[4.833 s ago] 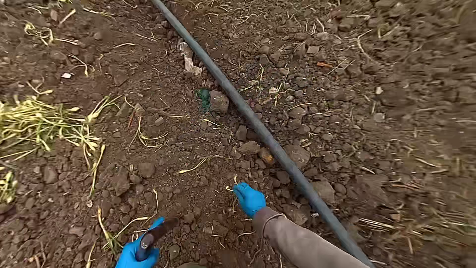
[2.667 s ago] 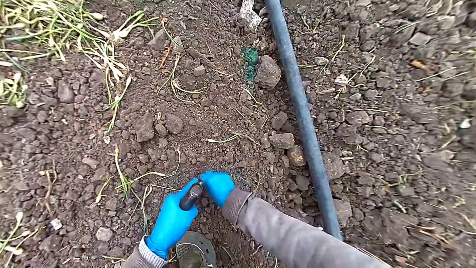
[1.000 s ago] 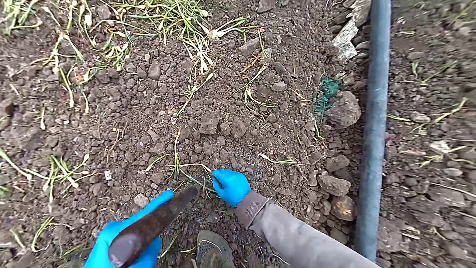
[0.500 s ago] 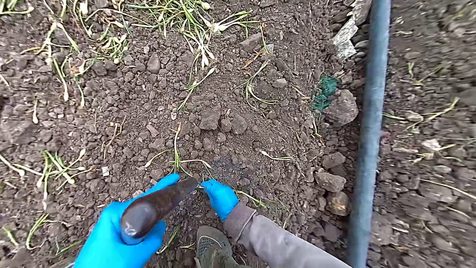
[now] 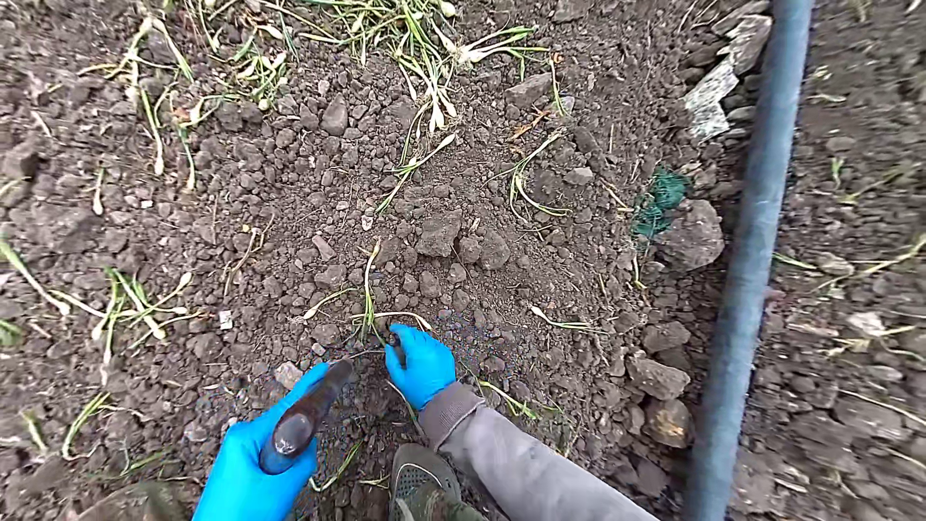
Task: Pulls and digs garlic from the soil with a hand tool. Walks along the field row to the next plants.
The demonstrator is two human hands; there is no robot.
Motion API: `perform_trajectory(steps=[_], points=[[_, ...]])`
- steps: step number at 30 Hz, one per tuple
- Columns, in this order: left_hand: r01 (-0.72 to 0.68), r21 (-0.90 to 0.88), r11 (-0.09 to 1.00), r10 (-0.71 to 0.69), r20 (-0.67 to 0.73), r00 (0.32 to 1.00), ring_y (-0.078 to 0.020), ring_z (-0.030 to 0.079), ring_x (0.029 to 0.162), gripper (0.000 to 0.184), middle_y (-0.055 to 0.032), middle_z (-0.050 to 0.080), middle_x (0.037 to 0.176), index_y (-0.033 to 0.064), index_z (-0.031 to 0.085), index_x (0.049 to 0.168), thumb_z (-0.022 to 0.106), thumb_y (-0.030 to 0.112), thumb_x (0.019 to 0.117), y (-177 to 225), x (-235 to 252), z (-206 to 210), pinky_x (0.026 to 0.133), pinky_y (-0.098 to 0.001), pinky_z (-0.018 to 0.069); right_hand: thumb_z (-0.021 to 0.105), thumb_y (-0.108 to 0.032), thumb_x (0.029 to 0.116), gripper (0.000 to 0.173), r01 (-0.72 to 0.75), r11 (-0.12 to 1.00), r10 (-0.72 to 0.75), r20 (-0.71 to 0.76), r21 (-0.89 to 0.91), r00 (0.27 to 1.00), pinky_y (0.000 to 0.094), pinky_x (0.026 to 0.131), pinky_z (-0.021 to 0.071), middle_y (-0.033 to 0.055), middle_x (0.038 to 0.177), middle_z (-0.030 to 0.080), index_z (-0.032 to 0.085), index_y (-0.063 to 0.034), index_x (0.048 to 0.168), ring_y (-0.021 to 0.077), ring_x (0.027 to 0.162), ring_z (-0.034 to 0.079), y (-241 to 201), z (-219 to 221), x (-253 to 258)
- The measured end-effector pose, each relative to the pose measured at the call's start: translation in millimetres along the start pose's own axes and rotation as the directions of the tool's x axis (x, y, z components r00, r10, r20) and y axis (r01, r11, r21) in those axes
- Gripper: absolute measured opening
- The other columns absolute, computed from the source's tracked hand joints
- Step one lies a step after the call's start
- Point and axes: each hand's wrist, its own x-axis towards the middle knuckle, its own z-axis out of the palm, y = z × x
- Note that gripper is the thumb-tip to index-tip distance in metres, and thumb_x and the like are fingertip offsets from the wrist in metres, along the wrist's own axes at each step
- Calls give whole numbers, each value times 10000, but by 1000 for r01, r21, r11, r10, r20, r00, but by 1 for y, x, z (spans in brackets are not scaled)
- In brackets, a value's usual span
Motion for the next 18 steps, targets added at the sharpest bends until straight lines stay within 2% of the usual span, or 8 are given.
perform_trajectory(steps=[2, 4, 7, 9, 11, 13, 15, 18], points=[[42, -14, 999, -43, -58, 997, 42, 615, 667, 343, 90, 730, 878, 93, 758, 1089, 686, 143, 757, -33, 7, 3, 637, -179, 538, 507, -457, 1049, 497, -231, 972, 225, 116, 43, 967, 541, 816, 579, 90, 1030, 751, 580, -190, 1462, 294, 941, 732, 6, -23, 19], [118, -136, 984, -130, -79, 988, -15, 521, 494, 205, 98, 613, 657, 147, 706, 940, 709, 190, 739, -53, 13, -8, 470, -217, 457, 471, -514, 1060, 476, -253, 967, 243, 207, 22, 948, 565, 834, 571, 92, 1040, 754, 643, -182, 1354, 303, 960, 733, 12, -38, 31], [108, -310, 944, -118, -13, 993, -42, 456, 439, 400, 94, 542, 595, 175, 728, 1175, 755, 197, 776, -31, 13, -43, 411, -227, 416, 577, -402, 1034, 323, -89, 996, 89, 34, -3, 995, 534, 764, 590, 88, 974, 749, 738, -136, 1121, 288, 889, 736, 27, -41, 23], [71, -288, 955, -72, 6, 997, -22, 480, 445, 159, 115, 533, 559, 230, 690, 905, 734, 159, 770, 15, 12, -57, 437, -206, 422, 641, -191, 974, 222, 10, 1000, -7, -158, 24, 987, 529, 743, 610, 106, 973, 756, 752, -107, 1147, 294, 858, 743, 34, -38, 14], [74, -205, 976, -65, 51, 997, -26, 520, 473, 135, 107, 583, 591, 211, 680, 870, 736, 142, 768, 45, 21, -57, 460, -200, 456, 626, -96, 945, 329, 64, 996, -45, -277, 61, 960, 542, 725, 611, 129, 932, 760, 708, -67, 1262, 310, 814, 747, 33, -39, 11], [145, -78, 986, -139, 80, 987, -57, 513, 459, 191, 75, 594, 596, 170, 720, 908, 733, 183, 718, 32, 43, -34, 429, -236, 435, 623, -96, 961, 270, 156, 984, -120, -337, 81, 934, 510, 781, 627, 122, 972, 773, 726, -44, 1205, 286, 870, 762, 24, -47, 10], [243, 9, 970, -241, 153, 958, -98, 438, 432, 74, 37, 492, 531, 166, 630, 722, 699, 155, 745, -7, 66, -4, 421, -303, 360, 631, -132, 973, 188, 290, 954, -244, -354, 81, 903, 442, 828, 634, 88, 1004, 777, 769, -69, 1086, 230, 923, 761, 8, -53, 12], [264, -23, 964, -256, 169, 952, -85, 442, 428, 57, 51, 491, 526, 175, 636, 713, 679, 162, 748, -41, 64, 5, 426, -294, 376, 656, -177, 951, 163, 416, 909, -410, -247, -28, 878, 407, 742, 623, 52, 913, 747, 799, -126, 1010, 208, 852, 737, -24, -45, 19]])
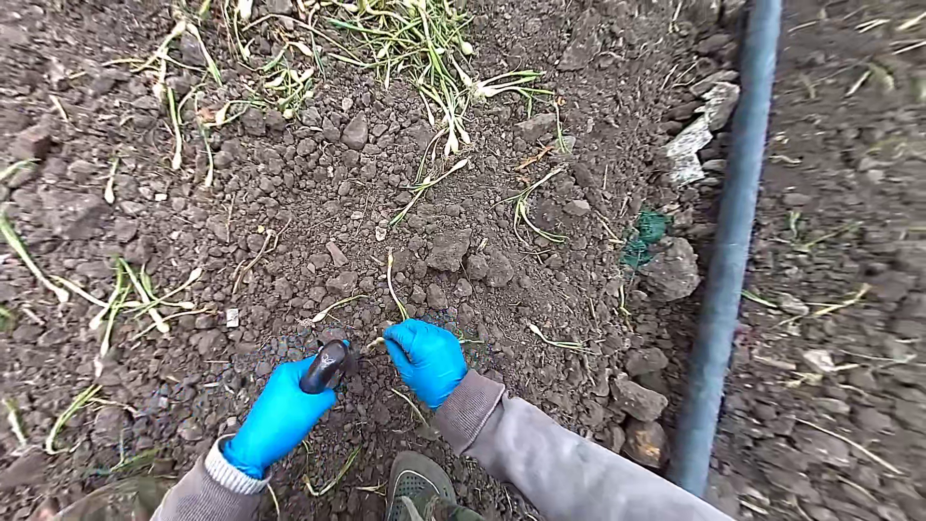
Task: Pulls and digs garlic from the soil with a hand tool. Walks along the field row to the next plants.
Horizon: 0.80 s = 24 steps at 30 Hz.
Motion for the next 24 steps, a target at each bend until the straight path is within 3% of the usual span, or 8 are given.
perform_trajectory(steps=[4, 7, 9, 12, 16, 19, 22, 24], points=[[-23, -101, 995, 14, -90, 996, -67, 460, 429, 88, 77, 496, 531, 202, 610, 708, 693, 216, 733, -7, -33, -14, 418, -281, 395, 569, -80, 999, 218, 20, 996, 31, 573, -82, 819, 511, 913, 553, 159, 1124, 725, 755, -51, 1109, 343, 1084, 689, -27, 56, 8], [-214, -104, 971, 189, -213, 959, 8, 557, 556, 348, 115, 671, 763, 146, 748, 1103, 714, 183, 759, 1, -70, -36, 524, -214, 503, 472, -129, 1056, 294, 38, 996, 38, 754, -83, 656, 538, 996, 500, 199, 1278, 655, 713, 1, 1163, 382, 1225, 609, -32, 76, 5], [-296, -97, 950, 261, -268, 927, 15, 596, 620, 384, 84, 730, 924, 113, 719, 1169, 709, 141, 786, -4, -86, -42, 578, -210, 536, 454, -319, 1072, 396, 53, 995, 14, 659, -81, 752, 507, 1011, 491, 157, 1303, 657, 739, -45, 1105, 344, 1234, 601, -28, 66, -2], [-238, -166, 957, 174, -329, 928, -14, 592, 576, 440, 87, 742, 928, 146, 727, 1201, 709, 183, 763, -33, -74, -42, 544, -223, 526, 627, -356, 970, 301, -95, 971, 137, 181, -221, 974, 543, 1014, 494, 138, 1331, 668, 783, -180, 1158, 348, 1225, 623, -7, 45, 23], [-155, -360, 920, 33, -323, 946, -58, 432, 385, 313, 68, 504, 524, 170, 714, 1066, 734, 184, 754, -35, -78, -74, 372, -235, 389, 647, -343, 1018, 305, -398, 874, 474, 306, -280, 825, 535, 1026, 498, 164, 1257, 674, 744, -82, 1140, 358, 1205, 630, 14, 23, 77], [-318, -404, 858, 179, -346, 921, -31, 455, 419, 284, 97, 513, 542, 218, 721, 1066, 745, 141, 794, -13, -94, -94, 418, -211, 428, 683, -188, 994, 187, -262, 943, 304, 215, -206, 928, 523, 979, 539, 176, 1139, 721, 745, -31, 1073, 355, 1097, 691, 12, 28, 68], [-318, -294, 901, 209, -348, 914, -47, 455, 425, 344, 74, 539, 572, 204, 723, 1141, 720, 180, 798, 10, -84, -86, 414, -218, 420, 697, -87, 960, 250, -103, 991, 107, 46, -88, 993, 529, 871, 601, 161, 1052, 767, 727, -53, 1206, 345, 975, 750, -2, 32, 48], [-157, -136, 978, 107, -319, 942, -76, 470, 410, 204, 50, 544, 544, 175, 730, 941, 695, 181, 741, 1, -51, -65, 400, -260, 405, 675, -64, 956, 221, 32, 999, -33, -45, -19, 998, 503, 845, 619, 147, 1030, 773, 757, -51, 1161, 325, 950, 759, -16, 31, 44]])
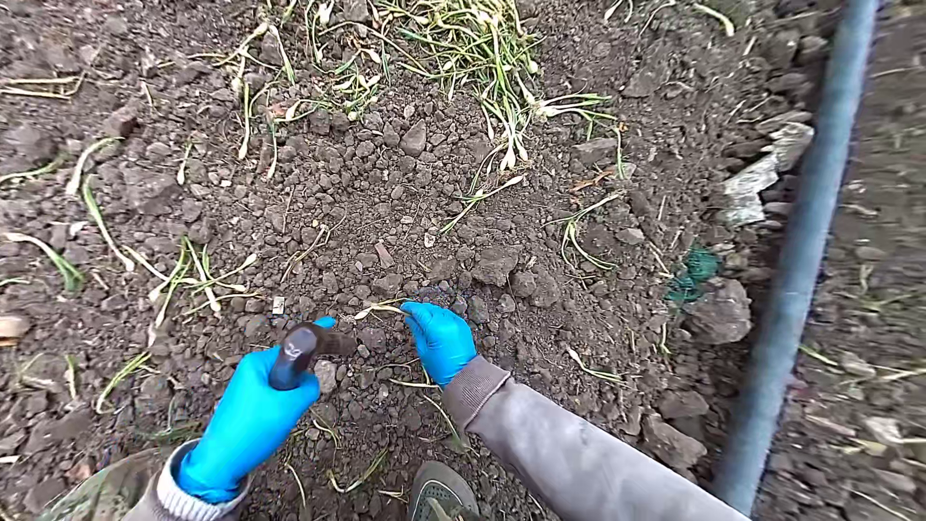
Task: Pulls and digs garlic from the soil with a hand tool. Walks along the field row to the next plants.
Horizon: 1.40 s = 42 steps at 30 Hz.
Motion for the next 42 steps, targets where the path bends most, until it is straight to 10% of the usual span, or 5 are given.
perform_trajectory(steps=[14, 21, 27, 33, 42], points=[[160, 91, 983, -172, 136, 976, -128, 457, 441, 102, 4, 500, 539, 138, 613, 719, 685, 118, 788, -26, 27, 11, 437, -326, 383, 637, -186, 975, 199, 41, 999, -33, 389, -12, 921, 452, 781, 600, 94, 970, 722, 800, -120, 1067, 263, 887, 716, -48, 14, 5], [153, -133, 979, -159, -36, 987, -85, 447, 405, 90, 51, 513, 540, 183, 610, 758, 697, 200, 746, -33, -17, -29, 394, -277, 385, 498, -27, 1007, 279, 129, 986, 28, 872, -104, 489, 563, 1012, 500, 214, 1324, 627, 704, -8, 1194, 394, 1230, 609, -84, 78, 21], [-4, -200, 980, -51, -265, 963, -64, 447, 398, 74, 63, 521, 531, 148, 667, 822, 684, 173, 754, -57, -17, -39, 384, -245, 387, 625, -243, 954, 284, 85, 966, -1, 326, -245, 945, 499, 853, 569, 143, 1170, 718, 764, -96, 1154, 341, 1078, 682, -43, 57, 20], [-118, -457, 882, 35, -186, 982, -31, 395, 365, 285, 72, 405, 467, 139, 690, 1066, 623, 64, 800, -39, -11, -87, 381, -203, 383, 627, -194, 1011, 235, -18, 901, 244, 474, -433, 846, 511, 1112, 420, 134, 1311, 660, 732, -111, 1205, 347, 1265, 584, -20, 38, 55], [179, -22, 984, -177, 54, 983, -121, 430, 410, 147, 6, 459, 506, 127, 562, 691, 669, 139, 790, -47, 52, -48, 410, -307, 362, 697, -116, 951, 134, 207, 978, -196, 251, -20, 948, 472, 837, 596, 109, 1030, 739, 803, -136, 1032, 303, 977, 712, -71, 45, 62]])
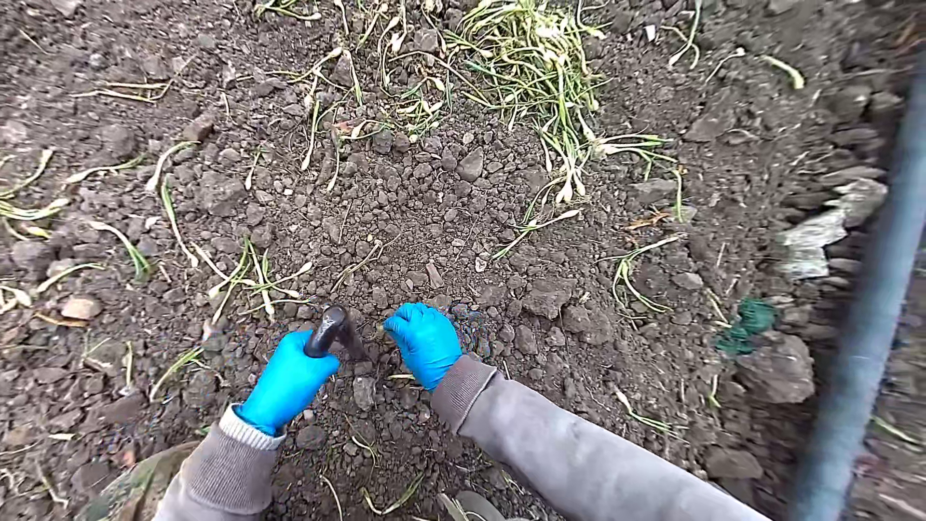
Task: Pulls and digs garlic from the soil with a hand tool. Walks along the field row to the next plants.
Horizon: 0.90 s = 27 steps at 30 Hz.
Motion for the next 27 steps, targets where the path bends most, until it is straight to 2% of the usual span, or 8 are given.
perform_trajectory(steps=[4, 7, 10, 12, 15, 18, 22, 27], points=[[17, -183, 983, -21, -18, 1000, -107, 403, 374, 57, 15, 452, 493, 111, 591, 783, 646, 127, 787, -10, -23, -11, 378, -272, 351, 654, -128, 985, 169, -68, 997, 53, 267, 47, 962, 483, 920, 567, 124, 1099, 723, 789, -123, 1087, 312, 1057, 689, -24, 26, 13], [-160, -215, 963, 132, -138, 982, -74, 417, 379, 112, 45, 483, 513, 167, 653, 869, 691, 163, 764, 25, -65, -37, 369, -244, 364, 604, -130, 1003, 220, -165, 986, 147, 394, 12, 907, 468, 993, 531, 121, 1173, 709, 773, -129, 1143, 300, 1132, 664, -22, 50, 11], [-280, -57, 958, 268, -161, 950, -70, 451, 393, 224, 56, 534, 537, 208, 747, 966, 695, 180, 749, 60, -82, -41, 372, -246, 396, 639, -139, 991, 184, -167, 984, 154, 189, 54, 970, 478, 916, 575, 119, 1086, 739, 795, -120, 1086, 306, 1043, 704, -13, 51, -8], [-156, 83, 984, 163, -89, 983, -106, 478, 424, 65, 25, 533, 533, 193, 659, 748, 696, 141, 760, 54, -48, -19, 405, -297, 394, 673, -138, 977, 153, -141, 987, 136, 66, 78, 989, 501, 870, 587, 117, 1041, 739, 800, -113, 1058, 313, 994, 711, -7, 37, -7], [39, 20, 999, -39, 12, 999, -126, 480, 475, 51, 7, 515, 573, 107, 636, 779, 669, 110, 818, -4, 6, 11, 471, -332, 408, 701, -122, 948, 131, -75, 995, 74, 18, 68, 997, 494, 841, 595, 107, 1015, 736, 805, -121, 1027, 305, 961, 710, -6, 21, 4], [89, -230, 969, -90, 5, 996, -101, 406, 387, 85, 23, 428, 505, 72, 616, 891, 635, 99, 813, -20, -8, -1, 394, -277, 374, 676, -126, 959, 150, -33, 999, 25, 227, 33, 974, 493, 893, 572, 111, 1046, 737, 804, -125, 1037, 309, 1016, 700, -11, 37, 11], [-84, -193, 978, 50, -177, 983, -87, 432, 386, 87, 40, 496, 515, 174, 623, 793, 700, 182, 752, 14, -66, -38, 374, -262, 371, 577, -98, 987, 250, -45, 997, 77, 570, -70, 818, 519, 1043, 465, 122, 1206, 701, 764, -125, 1151, 324, 1188, 624, -24, 80, 22], [-353, -80, 932, 336, -175, 925, -41, 473, 458, 480, 64, 611, 697, 63, 583, 1318, 641, 81, 842, 60, -60, -38, 430, -237, 443, 559, -180, 1025, 314, -50, 988, -18, 439, 143, 898, 514, 1065, 478, 147, 1349, 643, 694, -101, 1297, 342, 1281, 583, -15, 36, -2]])
